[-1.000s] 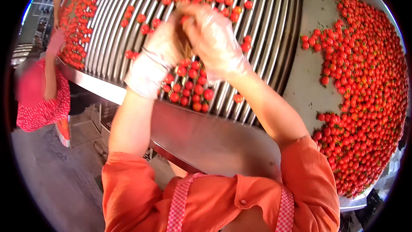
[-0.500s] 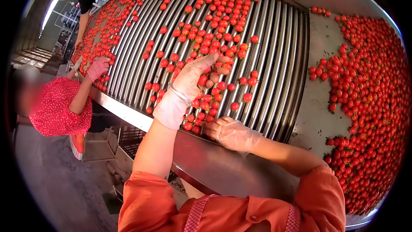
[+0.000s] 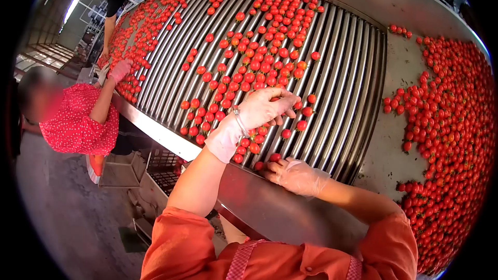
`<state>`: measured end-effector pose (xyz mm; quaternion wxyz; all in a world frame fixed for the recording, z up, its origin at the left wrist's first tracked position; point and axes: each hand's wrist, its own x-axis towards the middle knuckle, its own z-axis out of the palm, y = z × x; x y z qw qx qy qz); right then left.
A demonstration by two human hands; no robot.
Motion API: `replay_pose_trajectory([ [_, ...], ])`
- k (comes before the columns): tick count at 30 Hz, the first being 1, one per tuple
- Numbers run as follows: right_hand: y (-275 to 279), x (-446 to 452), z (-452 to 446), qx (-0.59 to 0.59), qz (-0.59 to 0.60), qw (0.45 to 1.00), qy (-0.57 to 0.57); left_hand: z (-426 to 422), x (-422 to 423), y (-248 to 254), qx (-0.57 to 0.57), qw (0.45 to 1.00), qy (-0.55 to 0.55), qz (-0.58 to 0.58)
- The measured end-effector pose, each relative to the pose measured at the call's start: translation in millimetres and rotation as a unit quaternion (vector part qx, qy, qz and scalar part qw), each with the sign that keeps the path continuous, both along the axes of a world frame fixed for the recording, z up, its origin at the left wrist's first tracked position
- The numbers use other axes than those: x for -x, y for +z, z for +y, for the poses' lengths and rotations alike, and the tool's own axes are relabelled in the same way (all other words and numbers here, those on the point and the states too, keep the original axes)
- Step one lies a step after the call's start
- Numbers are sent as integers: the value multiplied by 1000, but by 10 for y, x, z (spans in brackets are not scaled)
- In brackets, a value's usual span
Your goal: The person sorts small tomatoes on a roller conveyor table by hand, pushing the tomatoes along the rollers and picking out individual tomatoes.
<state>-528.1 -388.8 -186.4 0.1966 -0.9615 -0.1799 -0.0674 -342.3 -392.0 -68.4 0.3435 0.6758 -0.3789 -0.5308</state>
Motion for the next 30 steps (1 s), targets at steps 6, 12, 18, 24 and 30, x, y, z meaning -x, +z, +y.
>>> replay_pose_trajectory([
  [6,14,6,-19,-70,38,996,-38,-39,4,-157,19,999,-6,33],
  [12,206,2,-91,-138,63,984,-94,-37,17,-154,24,999,11,40],
  [18,31,-72,-113,-198,-50,973,-104,-14,-3,-117,19,1000,9,9],
  [24,216,-98,-138,-311,-15,920,-238,-24,7,-159,9,1000,3,4],
  [30,181,-172,-365,-486,-214,764,-365,-38,17,-226,9,999,-9,-33],
])
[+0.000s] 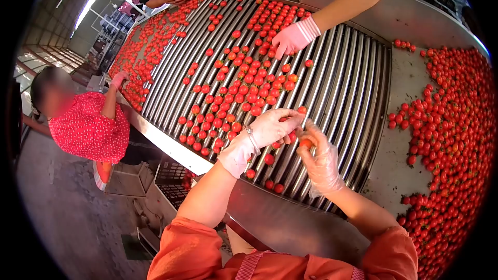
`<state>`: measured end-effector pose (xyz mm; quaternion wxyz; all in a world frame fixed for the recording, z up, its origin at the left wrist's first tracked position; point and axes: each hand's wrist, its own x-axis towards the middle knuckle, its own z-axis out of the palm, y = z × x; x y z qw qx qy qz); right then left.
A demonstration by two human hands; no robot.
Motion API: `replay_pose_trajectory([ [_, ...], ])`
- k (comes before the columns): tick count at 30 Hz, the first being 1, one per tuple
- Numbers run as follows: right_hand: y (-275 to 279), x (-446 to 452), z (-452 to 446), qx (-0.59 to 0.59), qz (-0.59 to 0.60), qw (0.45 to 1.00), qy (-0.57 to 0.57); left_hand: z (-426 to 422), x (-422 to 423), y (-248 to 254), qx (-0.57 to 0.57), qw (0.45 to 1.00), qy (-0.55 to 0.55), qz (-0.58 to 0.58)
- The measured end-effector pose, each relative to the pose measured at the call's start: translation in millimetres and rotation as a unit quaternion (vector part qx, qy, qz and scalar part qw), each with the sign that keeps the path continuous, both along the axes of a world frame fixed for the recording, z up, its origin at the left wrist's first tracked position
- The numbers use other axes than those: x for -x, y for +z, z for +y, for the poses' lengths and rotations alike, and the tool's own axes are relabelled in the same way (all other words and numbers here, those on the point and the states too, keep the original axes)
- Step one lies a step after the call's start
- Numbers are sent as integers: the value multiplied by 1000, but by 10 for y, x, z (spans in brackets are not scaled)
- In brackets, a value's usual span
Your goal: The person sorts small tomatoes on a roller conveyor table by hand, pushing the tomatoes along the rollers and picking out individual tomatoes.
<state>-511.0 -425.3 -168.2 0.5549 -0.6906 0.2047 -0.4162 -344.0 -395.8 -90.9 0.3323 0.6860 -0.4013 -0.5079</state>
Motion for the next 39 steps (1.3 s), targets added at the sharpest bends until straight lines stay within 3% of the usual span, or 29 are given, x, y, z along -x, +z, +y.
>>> replay_pose_trajectory([
  [2,102,-11,-93,22,-14,998,-57,-6,45,28,13,996,-15,92],
  [4,97,-11,-180,69,-25,996,-45,6,103,74,5,990,-13,141],
  [7,190,-9,-255,195,-6,980,-44,-17,109,13,21,987,-58,146],
  [10,318,163,-300,363,127,921,-55,-36,265,-138,-33,987,-106,118],
  [14,522,574,-360,179,178,967,45,-18,582,-110,-26,976,-134,172],
  [15,510,803,-452,209,185,958,60,-12,652,-125,-46,976,-144,157],
  [17,543,1333,-592,297,364,882,-18,-23,732,-118,-74,973,-164,147],
  [18,639,1632,-624,282,426,859,-41,-13,763,-38,-68,974,-170,132],
  [19,794,1898,-612,185,488,849,-79,-41,801,-39,-76,976,-173,106],
  [22,826,3122,-766,326,625,682,-193,-53,829,-27,-59,984,-148,82],
  [23,835,3515,-788,254,674,641,-265,-68,815,-59,-41,986,-141,81],
  [24,867,3815,-766,248,697,592,-320,-80,781,-65,-24,987,-135,79],
  [26,612,4764,-833,278,735,505,-356,-35,678,136,25,993,-104,-40],
  [27,493,5032,-865,155,772,503,-356,8,583,259,34,992,-75,-94],
  [28,368,5164,-862,29,796,493,-349,60,468,275,125,968,-46,-214],
  [29,201,5042,-690,199,753,503,-375,146,302,418,124,955,-43,-266],
  [31,91,4875,-680,234,745,504,-370,316,-90,622,3,910,-8,-415],
  [32,155,4645,-712,195,753,514,-362,402,-336,614,-47,889,33,-455],
  [33,104,4588,-746,243,750,507,-349,527,-644,434,-31,843,42,-535],
  [34,47,4529,-823,293,742,500,-337,584,-942,296,-149,807,32,-570],
  [35,51,4338,-890,215,721,571,-328,735,-1286,0,-136,751,3,-646],
  [36,62,4131,-943,136,693,635,-315,765,-1359,-32,-196,745,-7,-637],
  [38,-177,3844,-1072,206,645,684,-272,846,-1396,-190,-146,734,24,-663],
  [39,-318,3684,-1133,231,618,710,-247,779,-1334,-145,-188,727,8,-661],
])
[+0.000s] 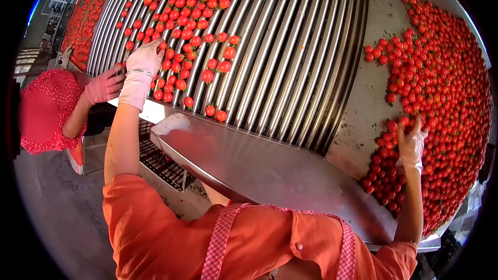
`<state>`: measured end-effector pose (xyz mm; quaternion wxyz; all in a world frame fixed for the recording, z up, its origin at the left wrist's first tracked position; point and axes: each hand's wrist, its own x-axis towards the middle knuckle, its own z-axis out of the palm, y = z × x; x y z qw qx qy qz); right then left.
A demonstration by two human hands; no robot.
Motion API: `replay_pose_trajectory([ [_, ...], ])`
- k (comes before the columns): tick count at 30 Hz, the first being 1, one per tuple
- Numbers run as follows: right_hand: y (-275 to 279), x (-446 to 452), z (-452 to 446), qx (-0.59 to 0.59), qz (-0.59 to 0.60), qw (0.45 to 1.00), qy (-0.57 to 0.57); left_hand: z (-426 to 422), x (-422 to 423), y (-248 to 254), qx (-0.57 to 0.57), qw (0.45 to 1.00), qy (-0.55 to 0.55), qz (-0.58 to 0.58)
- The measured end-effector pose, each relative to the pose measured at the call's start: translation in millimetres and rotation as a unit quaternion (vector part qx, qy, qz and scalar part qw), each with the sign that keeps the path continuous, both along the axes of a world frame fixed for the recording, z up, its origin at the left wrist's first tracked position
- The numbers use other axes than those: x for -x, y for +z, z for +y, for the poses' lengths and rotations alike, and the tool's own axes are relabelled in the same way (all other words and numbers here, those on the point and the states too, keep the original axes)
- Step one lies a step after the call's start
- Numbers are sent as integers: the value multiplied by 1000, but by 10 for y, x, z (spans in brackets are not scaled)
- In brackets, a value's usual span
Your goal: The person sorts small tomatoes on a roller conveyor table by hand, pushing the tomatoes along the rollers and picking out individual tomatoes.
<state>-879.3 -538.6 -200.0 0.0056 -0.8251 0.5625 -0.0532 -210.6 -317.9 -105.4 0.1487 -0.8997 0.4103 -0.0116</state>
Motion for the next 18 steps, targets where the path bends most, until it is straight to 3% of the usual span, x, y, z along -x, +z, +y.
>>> replay_pose_trajectory([
  [1,20,-344,-5,-37,-64,997,22,-84,44,50,-42,999,17,-1],
  [2,40,-687,-8,-76,-126,988,43,-26,-134,-182,40,996,-57,-50],
  [4,292,-1496,180,-254,-304,917,41,-220,-12,-7,-24,999,16,-34],
  [6,389,-1892,370,-356,-391,845,83,-267,13,86,-36,998,50,-23],
  [7,394,-2014,457,-347,-395,841,130,-260,-16,118,-18,998,62,-1],
  [8,633,-2081,530,-342,-277,885,151,-250,-52,137,-2,997,71,23],
  [9,685,-2022,543,-343,-279,885,147,-204,-118,137,48,994,89,46],
  [11,724,-1882,552,-196,-171,927,272,77,-238,78,238,933,129,237],
  [13,673,-1558,505,-235,-219,920,225,490,32,256,376,830,166,377],
  [18,622,-393,482,-163,-28,978,130,1913,597,96,481,667,284,493],
])
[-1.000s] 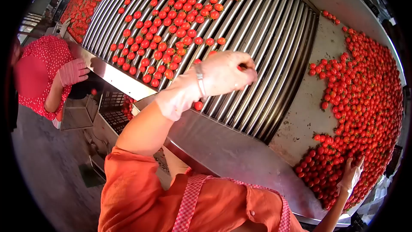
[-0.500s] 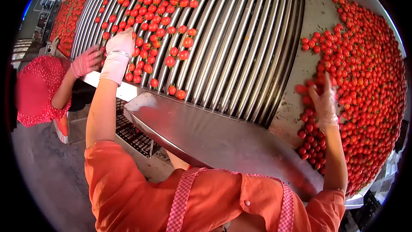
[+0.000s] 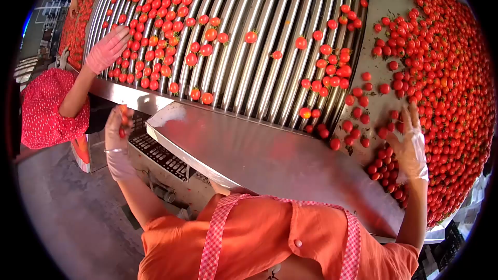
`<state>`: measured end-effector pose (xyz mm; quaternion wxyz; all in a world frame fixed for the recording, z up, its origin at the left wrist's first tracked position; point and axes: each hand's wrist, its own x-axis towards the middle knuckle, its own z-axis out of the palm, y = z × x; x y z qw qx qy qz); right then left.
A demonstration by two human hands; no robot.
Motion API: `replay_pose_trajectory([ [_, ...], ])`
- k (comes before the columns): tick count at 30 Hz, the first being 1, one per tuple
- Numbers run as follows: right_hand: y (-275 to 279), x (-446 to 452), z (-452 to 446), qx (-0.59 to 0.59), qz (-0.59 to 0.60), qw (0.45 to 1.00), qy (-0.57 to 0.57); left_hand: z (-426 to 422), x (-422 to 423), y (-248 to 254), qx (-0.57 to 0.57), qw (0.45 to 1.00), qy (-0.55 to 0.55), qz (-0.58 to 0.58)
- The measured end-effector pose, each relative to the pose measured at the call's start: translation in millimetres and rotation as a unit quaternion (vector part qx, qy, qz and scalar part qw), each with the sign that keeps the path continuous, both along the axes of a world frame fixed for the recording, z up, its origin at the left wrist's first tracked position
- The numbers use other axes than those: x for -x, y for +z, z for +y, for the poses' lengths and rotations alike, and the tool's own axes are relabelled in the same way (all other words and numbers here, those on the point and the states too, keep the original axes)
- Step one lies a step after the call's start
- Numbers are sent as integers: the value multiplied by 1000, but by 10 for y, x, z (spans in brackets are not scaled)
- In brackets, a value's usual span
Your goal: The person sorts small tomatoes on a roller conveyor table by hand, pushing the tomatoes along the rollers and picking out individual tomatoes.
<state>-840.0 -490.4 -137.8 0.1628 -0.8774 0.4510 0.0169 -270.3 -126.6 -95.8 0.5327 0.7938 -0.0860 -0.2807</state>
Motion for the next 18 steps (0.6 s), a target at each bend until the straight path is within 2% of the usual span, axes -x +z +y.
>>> replay_pose_trajectory([
  [1,-27,250,15,30,43,999,1,191,102,-111,-6,999,16,40],
  [3,-10,450,130,-33,113,987,-106,666,-26,-621,-121,992,14,33],
  [4,0,492,166,-71,144,974,-160,843,-67,-911,-196,979,49,-1],
  [5,4,530,200,-105,177,955,-211,913,-100,-1101,-191,981,37,-22],
  [7,-226,681,246,-96,148,966,-191,1442,-649,-1843,-252,939,-12,-235],
  [8,-256,625,285,-73,168,967,-178,1134,-497,-1587,-285,913,2,-293],
  [9,-171,434,253,-128,144,969,-153,681,-270,-1133,-318,881,15,-349],
  [11,-144,81,288,-138,114,969,-172,156,-68,-639,-298,837,66,-454],
  [12,-250,-23,296,-140,67,976,-150,-223,155,-360,-252,818,53,-514],
  [13,-340,-111,297,-139,22,981,-131,-490,281,-243,-164,831,20,-532],
  [14,-255,-320,276,-217,-20,971,-98,-873,540,11,-163,783,-75,-595],
  [15,-171,-556,270,-293,-63,952,-69,-1154,620,45,-168,805,-126,-554],
  [16,-285,-703,299,-356,-67,930,-60,-1377,590,-7,-176,805,-202,-529],
  [17,-390,-820,358,-378,-120,918,-9,-1612,612,-39,-235,837,-249,-427],
  [18,-491,-935,419,-402,-171,898,42,-1819,620,-126,-295,801,-287,-434],
])
